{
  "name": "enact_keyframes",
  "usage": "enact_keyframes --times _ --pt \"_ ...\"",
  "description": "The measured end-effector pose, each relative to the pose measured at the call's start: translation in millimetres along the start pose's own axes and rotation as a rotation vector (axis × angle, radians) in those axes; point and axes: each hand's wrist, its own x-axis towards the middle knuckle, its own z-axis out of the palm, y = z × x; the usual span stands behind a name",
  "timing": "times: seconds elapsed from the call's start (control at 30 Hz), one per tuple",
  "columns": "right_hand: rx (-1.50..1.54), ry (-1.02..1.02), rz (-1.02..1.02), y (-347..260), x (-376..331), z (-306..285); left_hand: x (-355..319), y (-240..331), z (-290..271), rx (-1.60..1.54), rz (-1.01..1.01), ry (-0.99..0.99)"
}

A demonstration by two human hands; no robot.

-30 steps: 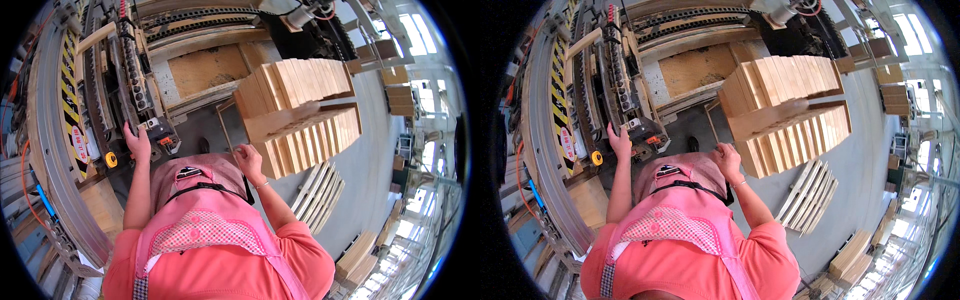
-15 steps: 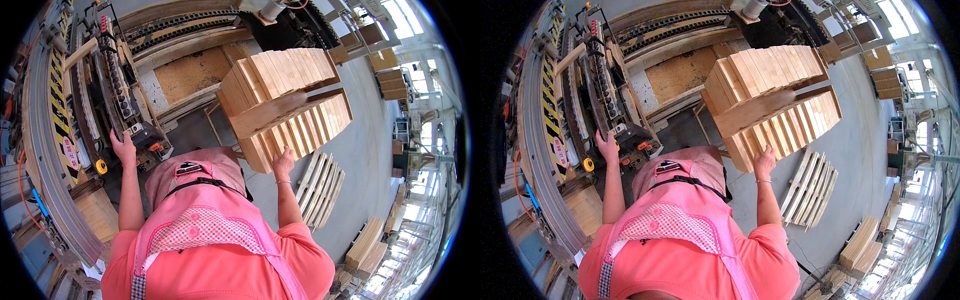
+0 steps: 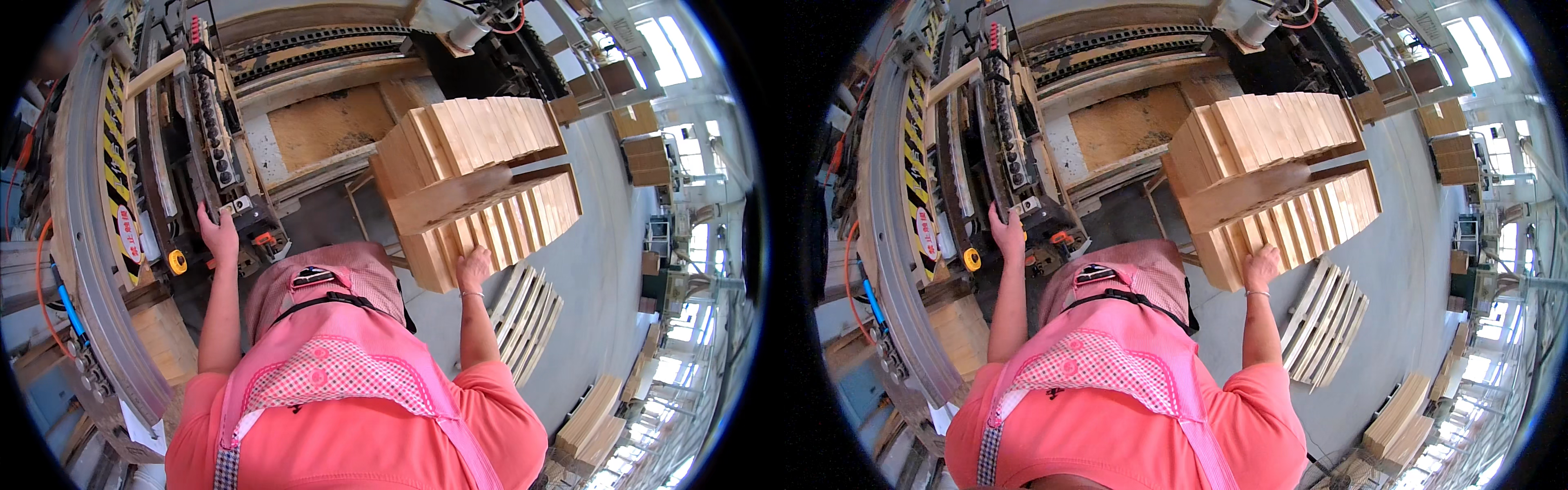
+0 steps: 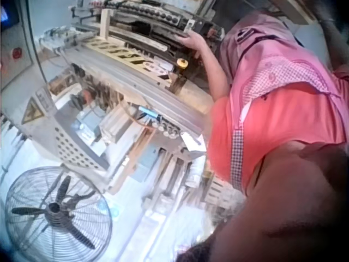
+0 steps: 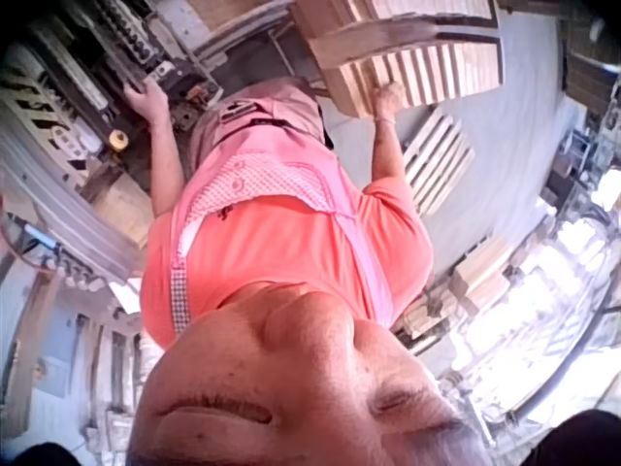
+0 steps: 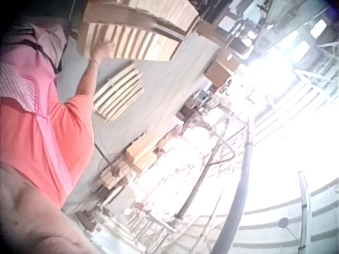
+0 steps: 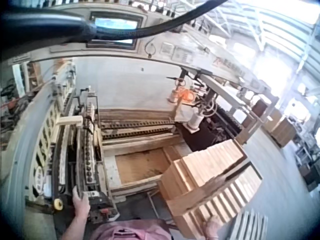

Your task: The person operates a woodworking machine to process small wooden blocks. They repeatedly pick up blocks from a stack, feed them into the machine's mechanism, and then place the processed pieces onto a growing pile on a nearby table.

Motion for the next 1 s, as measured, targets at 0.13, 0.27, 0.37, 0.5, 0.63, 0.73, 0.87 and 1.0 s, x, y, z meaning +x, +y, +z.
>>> enact_keyframes --times 0.13,0.27,0.37,0.5,0.63,0.73,0.87,1.0 --pt "-0.004 0.067 -0.073 -2 -2 -6 2 -10 -1 0.026 0.041 0.006" --pt "0.167 0.051 -0.149 -18 -5 -30 0 -6 -1 0.047 0.024 0.018" --pt "0.239 0.181 -0.39 -47 7 -45 -4 -6 1 0.072 0.08 0.058" --pt "0.336 0.252 -0.732 -148 37 -95 -8 12 1 0.012 0.051 0.051" --pt "0.43 0.199 -1.104 -279 76 -124 -10 9 -2 0.048 0.046 0.086" --pt "0.503 0.147 -1.317 -383 92 -137 -10 8 0 0.022 0.07 0.106" --pt "0.546 0.105 -1.598 -525 98 -149 -12 22 -3 -0.022 -0.048 0.076" --pt "0.536 0.105 -1.793 -652 86 -151 -15 31 -6 0.031 -0.118 0.089"
